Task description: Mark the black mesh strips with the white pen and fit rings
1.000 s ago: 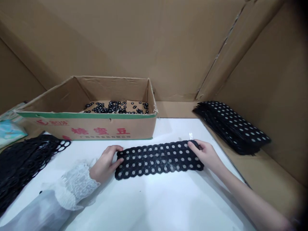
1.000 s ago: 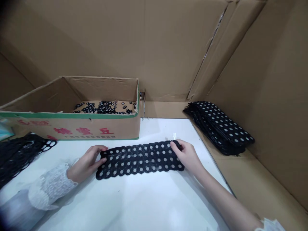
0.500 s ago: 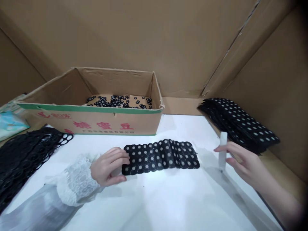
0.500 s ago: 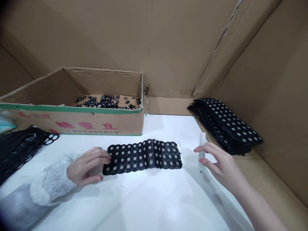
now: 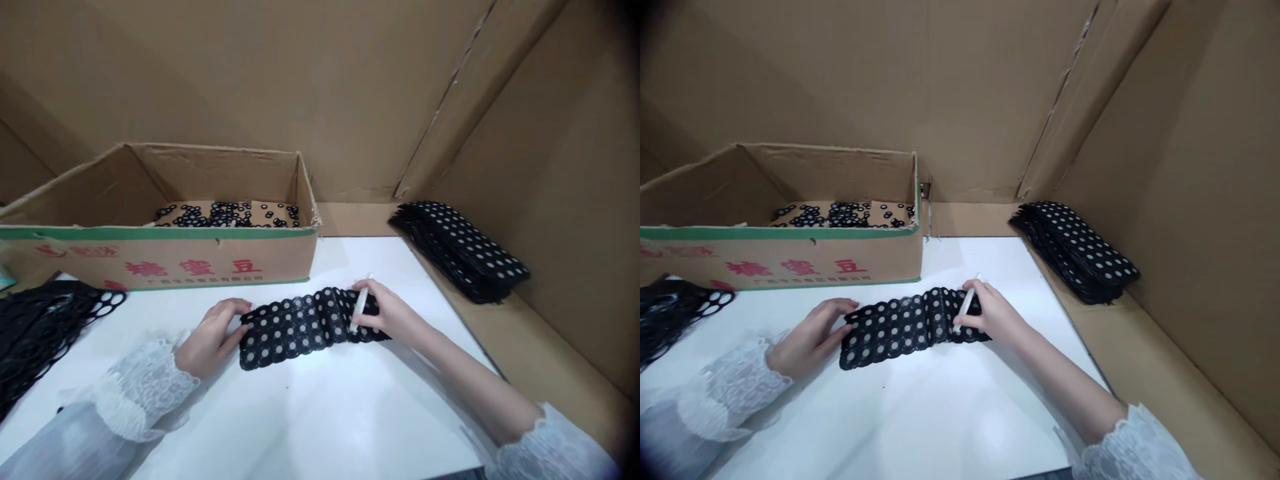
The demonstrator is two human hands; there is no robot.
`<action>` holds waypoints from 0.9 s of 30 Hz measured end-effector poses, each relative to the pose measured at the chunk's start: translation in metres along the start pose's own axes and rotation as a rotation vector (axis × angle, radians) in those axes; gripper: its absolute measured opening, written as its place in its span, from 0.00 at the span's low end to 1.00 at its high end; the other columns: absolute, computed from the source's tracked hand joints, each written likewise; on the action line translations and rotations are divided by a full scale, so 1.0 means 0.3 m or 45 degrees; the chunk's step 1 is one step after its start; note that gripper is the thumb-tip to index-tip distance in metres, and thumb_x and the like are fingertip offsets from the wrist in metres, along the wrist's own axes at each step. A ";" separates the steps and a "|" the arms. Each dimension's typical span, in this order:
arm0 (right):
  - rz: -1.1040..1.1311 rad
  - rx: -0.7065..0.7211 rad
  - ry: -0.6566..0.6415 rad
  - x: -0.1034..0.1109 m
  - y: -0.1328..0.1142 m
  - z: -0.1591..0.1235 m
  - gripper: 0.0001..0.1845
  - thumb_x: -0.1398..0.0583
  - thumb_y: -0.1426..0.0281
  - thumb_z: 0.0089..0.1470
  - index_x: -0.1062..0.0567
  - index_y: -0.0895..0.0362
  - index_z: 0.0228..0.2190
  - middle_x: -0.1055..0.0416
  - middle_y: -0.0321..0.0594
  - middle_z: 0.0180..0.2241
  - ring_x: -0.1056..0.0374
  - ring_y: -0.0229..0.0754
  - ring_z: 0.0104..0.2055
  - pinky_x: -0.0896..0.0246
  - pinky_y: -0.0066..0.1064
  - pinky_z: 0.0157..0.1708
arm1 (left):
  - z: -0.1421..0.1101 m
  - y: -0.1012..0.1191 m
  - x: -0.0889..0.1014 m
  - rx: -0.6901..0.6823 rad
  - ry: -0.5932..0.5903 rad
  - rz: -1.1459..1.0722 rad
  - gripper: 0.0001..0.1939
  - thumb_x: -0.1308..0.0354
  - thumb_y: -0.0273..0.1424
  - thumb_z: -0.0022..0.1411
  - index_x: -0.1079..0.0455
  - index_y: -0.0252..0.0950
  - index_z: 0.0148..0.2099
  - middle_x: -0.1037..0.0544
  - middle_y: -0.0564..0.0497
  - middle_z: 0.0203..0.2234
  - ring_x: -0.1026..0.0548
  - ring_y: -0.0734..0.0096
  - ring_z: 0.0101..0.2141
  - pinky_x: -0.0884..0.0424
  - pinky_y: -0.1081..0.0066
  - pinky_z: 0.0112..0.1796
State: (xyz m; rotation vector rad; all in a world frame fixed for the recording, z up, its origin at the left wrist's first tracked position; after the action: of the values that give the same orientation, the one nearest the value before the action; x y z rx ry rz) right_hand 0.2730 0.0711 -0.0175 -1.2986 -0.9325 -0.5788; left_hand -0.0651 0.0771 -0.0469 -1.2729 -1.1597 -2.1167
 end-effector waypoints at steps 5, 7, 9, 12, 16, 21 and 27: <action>-0.127 0.059 0.031 -0.020 0.025 -0.022 0.45 0.32 0.54 0.23 0.42 0.56 0.43 0.39 0.47 0.43 0.42 0.51 0.46 0.45 0.41 0.45 | -0.006 0.011 0.014 0.171 -0.092 -0.297 0.08 0.57 0.35 0.62 0.44 0.38 0.41 0.32 0.47 0.37 0.33 0.66 0.39 0.35 0.66 0.40; -0.073 -0.009 0.014 -0.017 0.034 -0.029 0.43 0.32 0.54 0.22 0.43 0.55 0.40 0.38 0.42 0.37 0.39 0.48 0.40 0.42 0.38 0.40 | -0.014 0.015 0.015 0.226 -0.122 -0.407 0.09 0.56 0.37 0.61 0.44 0.38 0.42 0.32 0.49 0.36 0.33 0.67 0.39 0.35 0.69 0.39; -0.001 -0.088 -0.015 0.007 0.040 -0.039 0.38 0.33 0.55 0.27 0.45 0.53 0.38 0.38 0.35 0.31 0.39 0.42 0.32 0.41 0.34 0.34 | -0.020 0.022 0.010 0.267 -0.153 -0.544 0.10 0.55 0.38 0.61 0.45 0.39 0.42 0.33 0.50 0.35 0.33 0.69 0.37 0.35 0.71 0.38; -0.021 -0.133 -0.005 0.082 0.033 -0.064 0.32 0.35 0.57 0.33 0.45 0.53 0.37 0.39 0.31 0.25 0.41 0.38 0.26 0.43 0.30 0.29 | -0.022 0.038 -0.012 0.346 -0.208 -0.793 0.10 0.56 0.39 0.62 0.46 0.39 0.41 0.34 0.51 0.31 0.33 0.70 0.34 0.35 0.73 0.34; -0.148 -0.132 0.235 0.180 -0.019 -0.100 0.27 0.36 0.58 0.36 0.42 0.55 0.35 0.37 0.35 0.26 0.40 0.38 0.25 0.46 0.28 0.26 | -0.013 0.056 -0.040 0.415 -0.212 -0.836 0.12 0.55 0.41 0.60 0.47 0.39 0.42 0.33 0.50 0.33 0.33 0.68 0.37 0.36 0.72 0.36; 0.274 0.250 0.251 0.125 -0.184 -0.087 0.11 0.46 0.62 0.51 0.41 0.55 0.25 0.40 0.32 0.21 0.45 0.32 0.21 0.49 0.25 0.23 | -0.008 0.080 -0.037 0.487 -0.208 -0.652 0.15 0.59 0.45 0.60 0.48 0.40 0.42 0.31 0.54 0.27 0.33 0.70 0.30 0.38 0.71 0.33; 1.046 0.414 -0.076 -0.095 -0.344 0.053 0.06 0.54 0.66 0.56 0.43 0.55 0.35 0.42 0.31 0.21 0.44 0.34 0.25 0.47 0.28 0.28 | 0.020 0.108 -0.026 0.611 -0.284 -0.821 0.19 0.57 0.45 0.59 0.47 0.40 0.48 0.28 0.53 0.31 0.31 0.68 0.36 0.37 0.70 0.38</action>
State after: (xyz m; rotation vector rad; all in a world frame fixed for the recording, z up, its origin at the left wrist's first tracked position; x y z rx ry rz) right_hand 0.1703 0.0608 0.0152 -1.2676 -0.4406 0.2438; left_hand -0.0358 0.0631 -0.0378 -1.0031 -2.2540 -1.9093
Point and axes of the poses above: each hand's wrist, its own z-axis towards the middle knuckle, its own x-axis out of the back of the hand, y = z × x, the point moved 2 cm from there along z, towards the middle knuckle
